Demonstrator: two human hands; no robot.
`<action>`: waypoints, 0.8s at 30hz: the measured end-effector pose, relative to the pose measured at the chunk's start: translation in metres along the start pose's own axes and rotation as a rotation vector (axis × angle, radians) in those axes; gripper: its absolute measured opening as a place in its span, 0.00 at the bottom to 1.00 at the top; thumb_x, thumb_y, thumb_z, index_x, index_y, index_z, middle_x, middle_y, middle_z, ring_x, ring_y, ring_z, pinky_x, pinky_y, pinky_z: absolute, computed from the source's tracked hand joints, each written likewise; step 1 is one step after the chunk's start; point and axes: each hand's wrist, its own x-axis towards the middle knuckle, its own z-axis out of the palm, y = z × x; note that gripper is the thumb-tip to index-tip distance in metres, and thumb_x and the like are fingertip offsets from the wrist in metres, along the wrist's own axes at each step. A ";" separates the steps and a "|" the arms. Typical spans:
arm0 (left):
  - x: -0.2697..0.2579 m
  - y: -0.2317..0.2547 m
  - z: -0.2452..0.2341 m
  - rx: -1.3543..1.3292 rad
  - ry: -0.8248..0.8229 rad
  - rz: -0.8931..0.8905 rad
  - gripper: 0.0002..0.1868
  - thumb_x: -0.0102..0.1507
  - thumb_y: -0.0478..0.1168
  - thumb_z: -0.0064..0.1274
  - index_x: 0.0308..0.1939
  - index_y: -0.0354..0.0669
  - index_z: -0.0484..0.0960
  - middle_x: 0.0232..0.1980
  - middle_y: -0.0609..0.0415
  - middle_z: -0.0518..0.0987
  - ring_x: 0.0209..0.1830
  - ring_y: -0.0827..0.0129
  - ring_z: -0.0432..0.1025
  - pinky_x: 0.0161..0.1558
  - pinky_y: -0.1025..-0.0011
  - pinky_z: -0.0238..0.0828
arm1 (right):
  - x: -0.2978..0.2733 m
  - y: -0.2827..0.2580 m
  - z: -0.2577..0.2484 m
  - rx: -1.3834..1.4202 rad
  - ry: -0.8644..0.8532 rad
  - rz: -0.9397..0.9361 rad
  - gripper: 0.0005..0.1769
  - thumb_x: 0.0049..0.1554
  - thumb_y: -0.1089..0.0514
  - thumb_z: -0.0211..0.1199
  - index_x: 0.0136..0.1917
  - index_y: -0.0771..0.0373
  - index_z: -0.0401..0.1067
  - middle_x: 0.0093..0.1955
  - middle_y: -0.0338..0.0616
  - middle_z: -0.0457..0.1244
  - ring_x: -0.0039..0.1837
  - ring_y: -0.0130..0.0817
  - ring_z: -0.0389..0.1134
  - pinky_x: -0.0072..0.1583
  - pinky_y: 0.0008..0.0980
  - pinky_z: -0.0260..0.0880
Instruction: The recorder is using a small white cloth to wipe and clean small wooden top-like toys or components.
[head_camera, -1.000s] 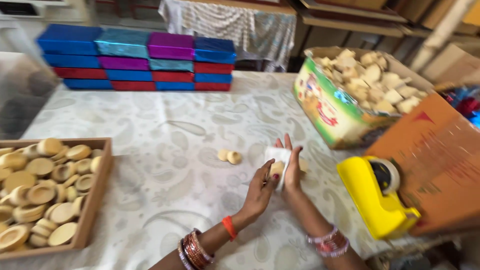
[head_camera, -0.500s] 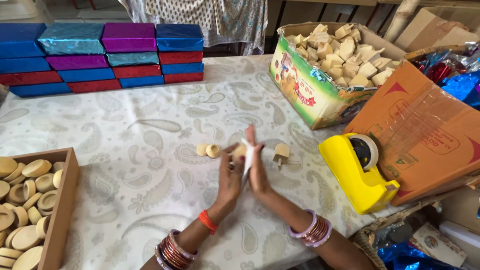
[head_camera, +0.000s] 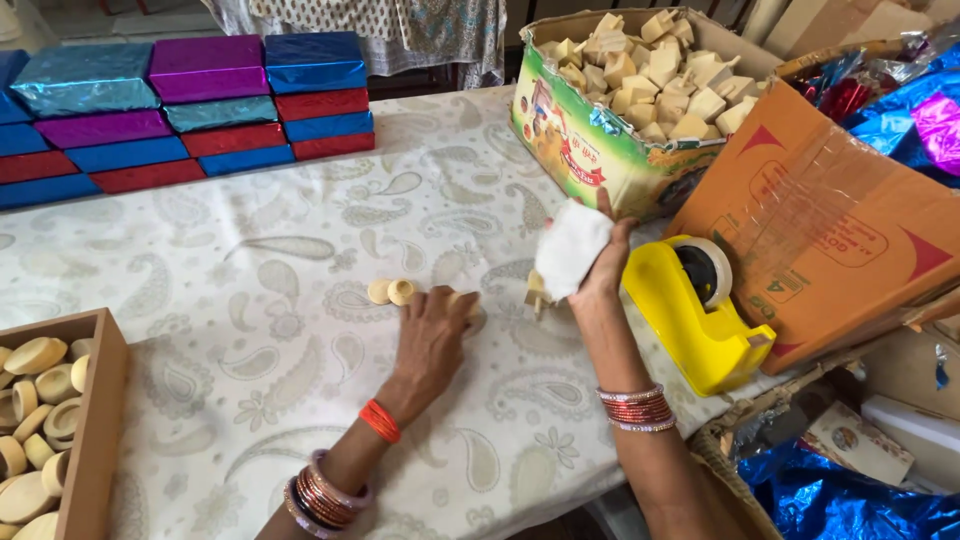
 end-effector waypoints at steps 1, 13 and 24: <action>-0.003 -0.012 0.006 0.203 -0.011 0.004 0.32 0.49 0.20 0.47 0.56 0.42 0.80 0.56 0.36 0.76 0.53 0.46 0.67 0.52 0.52 0.63 | 0.008 -0.005 -0.015 -0.004 0.051 -0.053 0.43 0.61 0.24 0.36 0.79 0.45 0.56 0.66 0.46 0.63 0.60 0.57 0.66 0.60 0.60 0.70; 0.065 0.044 0.060 -0.026 -0.162 -0.161 0.26 0.65 0.53 0.57 0.52 0.31 0.77 0.47 0.35 0.79 0.47 0.45 0.75 0.47 0.55 0.75 | 0.040 -0.007 -0.059 0.134 0.071 0.093 0.21 0.69 0.44 0.59 0.66 0.62 0.69 0.56 0.50 0.67 0.57 0.49 0.70 0.58 0.50 0.73; 0.076 0.023 0.097 -0.186 -0.139 -0.397 0.23 0.62 0.48 0.57 0.50 0.32 0.74 0.47 0.37 0.78 0.47 0.45 0.76 0.46 0.53 0.76 | 0.048 0.000 -0.069 -0.214 0.310 -0.069 0.26 0.65 0.42 0.58 0.70 0.57 0.66 0.68 0.42 0.64 0.67 0.38 0.65 0.66 0.41 0.67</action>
